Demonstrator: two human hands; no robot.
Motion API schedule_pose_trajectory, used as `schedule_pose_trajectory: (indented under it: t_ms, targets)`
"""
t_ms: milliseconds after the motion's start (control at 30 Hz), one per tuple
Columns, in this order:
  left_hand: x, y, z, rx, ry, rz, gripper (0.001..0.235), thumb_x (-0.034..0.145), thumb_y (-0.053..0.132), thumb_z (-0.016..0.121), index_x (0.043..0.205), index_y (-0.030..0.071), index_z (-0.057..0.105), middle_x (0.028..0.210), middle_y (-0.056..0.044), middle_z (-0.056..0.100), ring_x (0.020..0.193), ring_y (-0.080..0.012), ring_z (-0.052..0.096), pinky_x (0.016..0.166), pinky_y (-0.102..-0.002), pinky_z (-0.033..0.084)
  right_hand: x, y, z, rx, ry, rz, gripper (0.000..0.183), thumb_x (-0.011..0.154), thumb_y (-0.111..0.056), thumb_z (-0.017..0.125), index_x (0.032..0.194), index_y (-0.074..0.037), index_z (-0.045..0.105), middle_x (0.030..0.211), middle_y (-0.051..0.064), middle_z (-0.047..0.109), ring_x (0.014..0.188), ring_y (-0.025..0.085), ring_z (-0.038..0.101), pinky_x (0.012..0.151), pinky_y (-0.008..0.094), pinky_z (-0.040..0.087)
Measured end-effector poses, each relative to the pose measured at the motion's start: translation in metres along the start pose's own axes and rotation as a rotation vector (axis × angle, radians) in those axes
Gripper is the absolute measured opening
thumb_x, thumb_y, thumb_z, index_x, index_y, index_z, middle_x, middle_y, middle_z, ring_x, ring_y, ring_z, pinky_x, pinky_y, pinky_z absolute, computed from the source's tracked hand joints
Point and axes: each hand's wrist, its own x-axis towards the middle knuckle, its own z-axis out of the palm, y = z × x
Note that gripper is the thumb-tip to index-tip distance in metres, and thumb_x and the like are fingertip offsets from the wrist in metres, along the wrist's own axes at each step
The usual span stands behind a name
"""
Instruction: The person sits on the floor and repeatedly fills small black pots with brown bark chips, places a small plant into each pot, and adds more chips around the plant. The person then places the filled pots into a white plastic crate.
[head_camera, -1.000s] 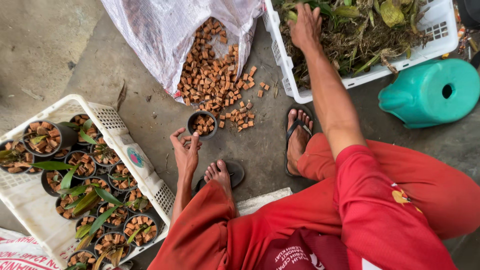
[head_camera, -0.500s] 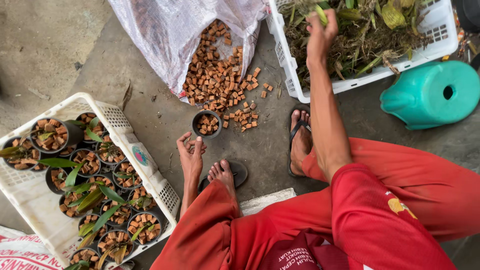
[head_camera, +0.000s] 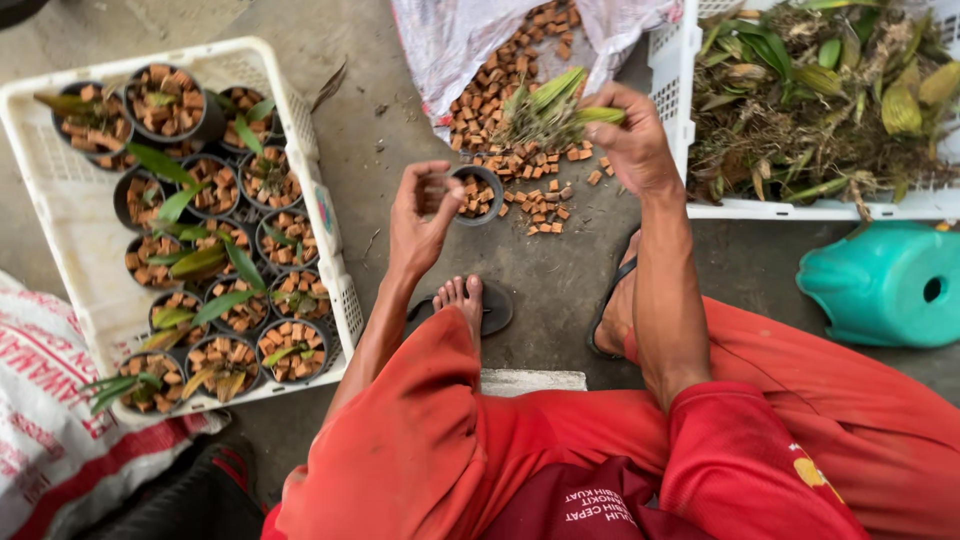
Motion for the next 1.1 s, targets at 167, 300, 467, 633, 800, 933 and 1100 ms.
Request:
schedule_pose_trajectory:
  t_ms: [167, 300, 467, 633, 800, 933, 1100]
  targets:
    - [0.0, 0.018, 0.001, 0.338, -0.012, 0.351, 0.081, 0.08, 0.025, 0.09, 0.147, 0.009, 0.048, 0.14, -0.017, 0.06, 0.116, -0.0327, 0.061, 0.097, -0.041, 0.054, 0.007, 0.028, 0.045, -0.684, -0.093, 0.114, 0.015, 0.097, -0.015, 0.074, 0.093, -0.004, 0.064, 0.085, 0.001, 0.062, 0.072, 0.009, 0.052, 0.063, 0.027, 0.042]
    - [0.009, -0.006, 0.009, 0.393, -0.134, 0.02, 0.099, 0.07, 0.027, 0.093, 0.152, 0.013, 0.04, 0.126, -0.015, 0.063, 0.117, -0.0351, 0.063, 0.102, -0.045, 0.051, 0.006, 0.076, 0.087, -1.056, -0.122, 0.231, 0.016, 0.096, -0.017, 0.072, 0.102, -0.003, 0.066, 0.084, 0.007, 0.067, 0.072, 0.019, 0.064, 0.066, 0.037, 0.052]
    - [0.009, -0.05, 0.012, 0.431, -0.114, 0.13, 0.088, 0.076, 0.006, 0.088, 0.152, 0.017, 0.045, 0.147, -0.017, 0.062, 0.134, -0.0377, 0.06, 0.108, -0.047, 0.053, -0.006, 0.109, 0.09, -1.22, -0.276, -0.003, 0.037, 0.087, -0.027, 0.082, 0.108, -0.001, 0.067, 0.104, 0.017, 0.068, 0.095, 0.034, 0.066, 0.083, 0.047, 0.053]
    - [0.014, -0.074, 0.0, 0.235, -0.095, -0.15, 0.076, 0.079, 0.005, 0.088, 0.14, 0.015, 0.044, 0.145, -0.016, 0.059, 0.121, -0.0304, 0.069, 0.09, -0.039, 0.064, -0.001, 0.1, 0.047, -1.09, -0.303, 0.328, 0.032, 0.095, -0.025, 0.073, 0.117, -0.003, 0.067, 0.112, 0.016, 0.069, 0.1, 0.028, 0.069, 0.086, 0.044, 0.054]
    - [0.015, -0.071, -0.004, 0.242, -0.087, -0.062, 0.077, 0.078, 0.009, 0.088, 0.139, 0.016, 0.041, 0.148, -0.017, 0.055, 0.118, -0.0315, 0.068, 0.081, -0.038, 0.062, 0.007, 0.09, 0.021, -1.171, -0.104, 0.411, 0.03, 0.1, -0.027, 0.072, 0.115, -0.002, 0.068, 0.114, 0.016, 0.07, 0.099, 0.025, 0.07, 0.086, 0.042, 0.054]
    - [0.015, -0.069, 0.012, 0.453, -0.107, -0.016, 0.079, 0.079, 0.018, 0.091, 0.142, 0.021, 0.044, 0.128, -0.013, 0.07, 0.111, -0.03, 0.072, 0.086, -0.042, 0.06, 0.013, 0.114, -0.004, -1.06, 0.063, 0.376, 0.029, 0.101, -0.028, 0.069, 0.114, -0.002, 0.069, 0.111, 0.014, 0.073, 0.103, 0.025, 0.071, 0.094, 0.043, 0.057]
    - [0.021, -0.069, 0.025, 0.482, -0.12, -0.026, 0.081, 0.077, 0.022, 0.09, 0.145, 0.023, 0.047, 0.124, -0.01, 0.074, 0.101, -0.0288, 0.074, 0.084, -0.044, 0.059, 0.052, 0.169, -0.05, -1.311, 0.114, 0.168, 0.045, 0.1, -0.035, 0.077, 0.13, -0.005, 0.062, 0.143, 0.028, 0.051, 0.136, 0.043, 0.046, 0.115, 0.059, 0.036]
